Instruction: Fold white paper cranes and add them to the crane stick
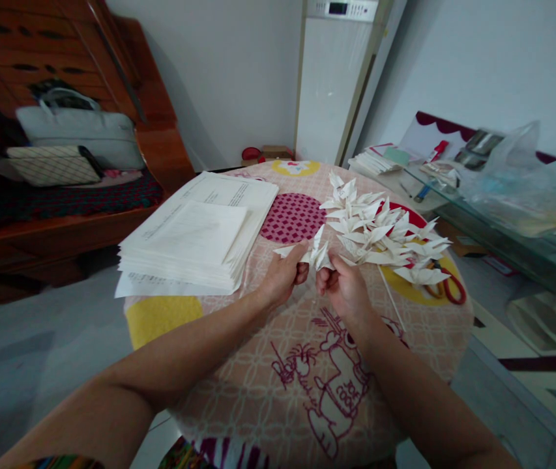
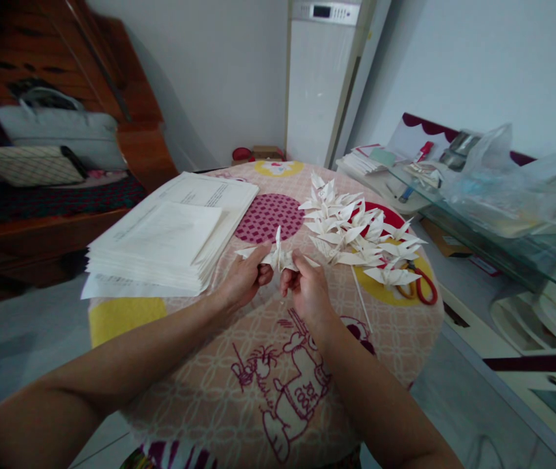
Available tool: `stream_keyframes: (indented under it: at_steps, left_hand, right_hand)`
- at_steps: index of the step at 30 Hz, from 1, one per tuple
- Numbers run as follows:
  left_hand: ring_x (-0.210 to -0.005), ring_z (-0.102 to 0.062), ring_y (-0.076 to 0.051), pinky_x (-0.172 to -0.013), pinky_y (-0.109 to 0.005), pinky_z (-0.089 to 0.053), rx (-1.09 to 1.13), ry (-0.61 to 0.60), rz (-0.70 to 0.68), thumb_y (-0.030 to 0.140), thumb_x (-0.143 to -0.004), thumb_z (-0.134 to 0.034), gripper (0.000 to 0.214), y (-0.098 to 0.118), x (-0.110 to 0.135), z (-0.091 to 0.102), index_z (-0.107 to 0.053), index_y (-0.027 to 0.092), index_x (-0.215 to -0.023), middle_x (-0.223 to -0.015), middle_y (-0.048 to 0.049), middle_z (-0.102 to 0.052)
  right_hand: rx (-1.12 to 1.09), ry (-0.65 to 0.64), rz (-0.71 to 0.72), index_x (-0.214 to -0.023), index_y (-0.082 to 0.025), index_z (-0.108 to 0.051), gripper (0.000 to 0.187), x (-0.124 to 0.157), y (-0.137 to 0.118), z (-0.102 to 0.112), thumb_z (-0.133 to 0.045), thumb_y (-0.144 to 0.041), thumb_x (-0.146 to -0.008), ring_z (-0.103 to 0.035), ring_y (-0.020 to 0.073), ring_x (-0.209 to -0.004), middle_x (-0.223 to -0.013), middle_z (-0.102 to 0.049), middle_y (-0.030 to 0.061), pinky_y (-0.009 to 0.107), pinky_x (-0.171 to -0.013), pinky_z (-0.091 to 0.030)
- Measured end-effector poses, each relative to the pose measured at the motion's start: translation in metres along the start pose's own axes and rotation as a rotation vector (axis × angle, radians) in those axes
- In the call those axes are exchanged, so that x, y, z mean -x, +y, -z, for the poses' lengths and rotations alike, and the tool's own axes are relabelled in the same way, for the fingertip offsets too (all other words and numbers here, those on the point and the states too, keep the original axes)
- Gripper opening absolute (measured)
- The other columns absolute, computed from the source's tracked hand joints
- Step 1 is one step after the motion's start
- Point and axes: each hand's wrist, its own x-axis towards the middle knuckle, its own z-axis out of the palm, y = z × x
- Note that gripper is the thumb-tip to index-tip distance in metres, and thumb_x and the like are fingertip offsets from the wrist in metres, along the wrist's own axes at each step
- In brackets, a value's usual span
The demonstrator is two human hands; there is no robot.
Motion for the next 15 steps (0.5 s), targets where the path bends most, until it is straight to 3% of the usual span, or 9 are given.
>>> stream_keyframes:
  at_steps: [5, 10, 15]
  left_hand:
    - [-0.037, -0.029, -0.004, -0.040, -0.020, -0.021, 0.073, 0.004, 0.083, 0.052, -0.081, -0.068, 0.051, -0.0020, 0.0006, -0.0001, -0.036, 0.020, -0.057, -0.044, 0.0086, -0.033]
    - [-0.037, -0.036, -0.005, -0.039, -0.018, -0.026, 0.248, -0.052, 0.170, 0.044, -0.078, -0.074, 0.044, -0.0005, -0.0032, 0.0011, -0.042, 0.019, -0.062, -0.047, 0.0070, -0.041]
    - [-0.036, -0.035, -0.005, -0.038, -0.017, -0.027, 0.391, -0.058, 0.243, 0.038, -0.082, -0.074, 0.044, 0.0018, -0.0059, 0.0033, -0.040, 0.019, -0.061, -0.046, 0.0076, -0.039]
  right_hand:
    - [-0.040, 0.024, -0.084, -0.068, -0.022, -0.052, 0.035, -0.0009, 0.0002, 0.0002, -0.071, -0.049, -0.079, -0.043, 0.0096, -0.034, -0.044, -0.050, -0.0074, 0.022, -0.031, -0.033]
    - [-0.112, 0.060, -0.178, -0.067, -0.021, -0.051, 0.035, -0.0036, -0.0022, 0.0007, -0.070, -0.046, -0.082, -0.043, 0.0084, -0.034, -0.044, -0.050, -0.0076, 0.020, -0.031, -0.032]
    - [-0.173, 0.082, -0.234, -0.066, -0.021, -0.050, 0.033, -0.0028, -0.0042, -0.0002, -0.065, -0.040, -0.089, -0.042, 0.0083, -0.033, -0.043, -0.049, -0.0074, 0.019, -0.029, -0.030]
